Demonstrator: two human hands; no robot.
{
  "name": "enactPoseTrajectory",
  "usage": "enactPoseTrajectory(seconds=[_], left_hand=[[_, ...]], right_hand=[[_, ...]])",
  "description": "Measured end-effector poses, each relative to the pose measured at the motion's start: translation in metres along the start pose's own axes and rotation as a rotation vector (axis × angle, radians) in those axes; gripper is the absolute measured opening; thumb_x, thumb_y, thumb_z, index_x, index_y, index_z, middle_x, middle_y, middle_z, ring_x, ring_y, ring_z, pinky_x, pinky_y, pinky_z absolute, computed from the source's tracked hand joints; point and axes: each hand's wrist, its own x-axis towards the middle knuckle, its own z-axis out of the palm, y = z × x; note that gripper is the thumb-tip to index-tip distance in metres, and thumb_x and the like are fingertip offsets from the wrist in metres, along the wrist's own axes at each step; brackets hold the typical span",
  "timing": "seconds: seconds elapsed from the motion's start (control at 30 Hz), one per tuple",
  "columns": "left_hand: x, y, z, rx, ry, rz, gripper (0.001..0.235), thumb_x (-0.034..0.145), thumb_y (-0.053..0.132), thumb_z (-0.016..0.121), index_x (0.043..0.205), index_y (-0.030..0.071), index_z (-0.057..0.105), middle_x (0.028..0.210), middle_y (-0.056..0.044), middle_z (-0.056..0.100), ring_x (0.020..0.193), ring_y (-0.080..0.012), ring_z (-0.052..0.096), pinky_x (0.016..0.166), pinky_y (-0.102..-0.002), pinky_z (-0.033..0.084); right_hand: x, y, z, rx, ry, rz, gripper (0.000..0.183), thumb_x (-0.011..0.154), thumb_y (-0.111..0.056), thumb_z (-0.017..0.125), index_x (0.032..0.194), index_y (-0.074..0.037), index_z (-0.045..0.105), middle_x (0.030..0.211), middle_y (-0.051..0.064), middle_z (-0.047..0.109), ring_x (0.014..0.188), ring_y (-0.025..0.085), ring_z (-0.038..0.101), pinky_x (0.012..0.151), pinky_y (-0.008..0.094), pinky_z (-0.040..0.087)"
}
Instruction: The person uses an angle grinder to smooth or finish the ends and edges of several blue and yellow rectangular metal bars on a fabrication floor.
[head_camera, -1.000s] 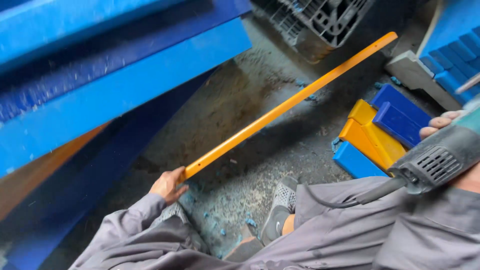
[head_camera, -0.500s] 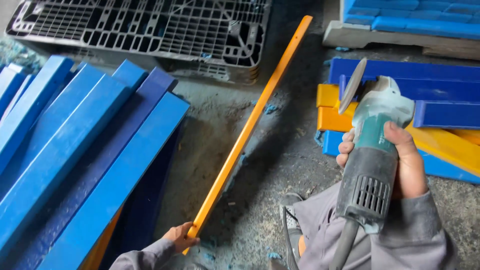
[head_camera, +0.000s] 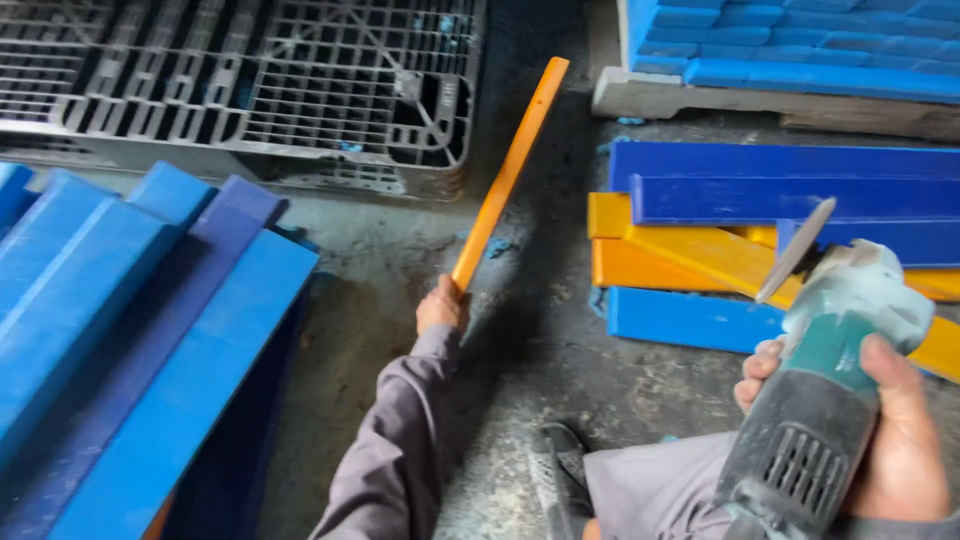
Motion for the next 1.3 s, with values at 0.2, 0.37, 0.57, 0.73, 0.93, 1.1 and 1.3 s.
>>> enactPoseTrajectory(seconds=[0.2, 0.37, 0.57, 0.73, 0.93, 1.1, 1.3], left_hand=[[-0.029, -0.018, -0.038, 0.130, -0.064, -0.092, 0.038, 0.083, 0.034, 0.077, 0.104, 0.010, 0.056, 0.092, -0.024, 0.073, 0.091, -0.0469, 0.069, 0.079, -0.056, 0.054], [-0.122, -0.028, -0.122, 0.052, -0.043, -0.202, 0.040, 0.074, 0.036, 0.084, 0.093, 0.008, 0.064, 0.089, -0.021, 0.074, 0.088, -0.0410, 0.072, 0.078, -0.049, 0.056], [-0.210, -0.044, -0.213, -0.238, -0.002, -0.294, 0.042, 0.065, 0.020, 0.093, 0.096, 0.006, 0.070, 0.086, -0.010, 0.079, 0.079, -0.0184, 0.074, 0.071, -0.034, 0.057], [-0.272, 0.008, -0.292, -0.493, 0.075, -0.331, 0.038, 0.069, 0.007, 0.092, 0.100, 0.002, 0.069, 0.087, -0.010, 0.079, 0.077, -0.0116, 0.070, 0.067, -0.027, 0.057], [-0.312, 0.075, -0.369, -0.700, 0.207, 0.005, 0.039, 0.078, 0.002, 0.086, 0.111, -0.001, 0.065, 0.098, -0.013, 0.079, 0.089, -0.0152, 0.076, 0.078, -0.028, 0.063], [-0.350, 0.118, -0.427, -0.671, 0.598, 0.365, 0.038, 0.094, -0.005, 0.081, 0.124, 0.000, 0.057, 0.109, -0.017, 0.075, 0.098, -0.0183, 0.076, 0.087, -0.032, 0.064], [-0.410, 0.057, -0.402, -0.759, 1.014, 0.330, 0.039, 0.106, -0.003, 0.078, 0.134, 0.004, 0.052, 0.117, -0.018, 0.068, 0.095, -0.0264, 0.068, 0.084, -0.039, 0.054]], right_hand=[[-0.011, -0.001, 0.011, -0.037, 0.073, -0.063, 0.078, 0.094, -0.050, 0.073, 0.140, 0.007, 0.046, 0.116, 0.018, 0.057, 0.106, 0.026, 0.059, 0.095, 0.045, 0.052], [-0.002, -0.007, -0.022, -0.075, -0.094, 0.130, 0.083, 0.092, -0.054, 0.075, 0.137, 0.008, 0.045, 0.116, 0.019, 0.057, 0.108, 0.033, 0.059, 0.093, 0.047, 0.051], [0.038, 0.000, -0.048, -0.006, -0.235, 0.201, 0.073, 0.095, -0.058, 0.073, 0.129, 0.002, 0.048, 0.113, 0.013, 0.056, 0.108, 0.026, 0.058, 0.099, 0.042, 0.046], [0.090, 0.024, -0.097, 0.594, -0.518, 0.507, 0.042, 0.114, -0.036, 0.067, 0.125, 0.000, 0.050, 0.121, 0.013, 0.059, 0.120, 0.027, 0.059, 0.113, 0.042, 0.046], [-0.002, 0.009, 0.000, -0.053, -0.347, 0.187, 0.077, 0.091, -0.056, 0.081, 0.128, -0.001, 0.043, 0.116, 0.006, 0.051, 0.117, 0.018, 0.052, 0.117, 0.037, 0.044], [0.068, 0.008, -0.040, -0.011, -0.340, 0.376, 0.070, 0.093, -0.047, 0.079, 0.133, 0.001, 0.049, 0.123, 0.008, 0.061, 0.116, 0.019, 0.058, 0.112, 0.035, 0.047], [0.191, 0.033, -0.154, 0.655, -0.645, 0.580, 0.016, 0.115, -0.012, 0.055, 0.123, 0.001, 0.058, 0.121, 0.009, 0.062, 0.118, 0.025, 0.059, 0.113, 0.035, 0.046]])
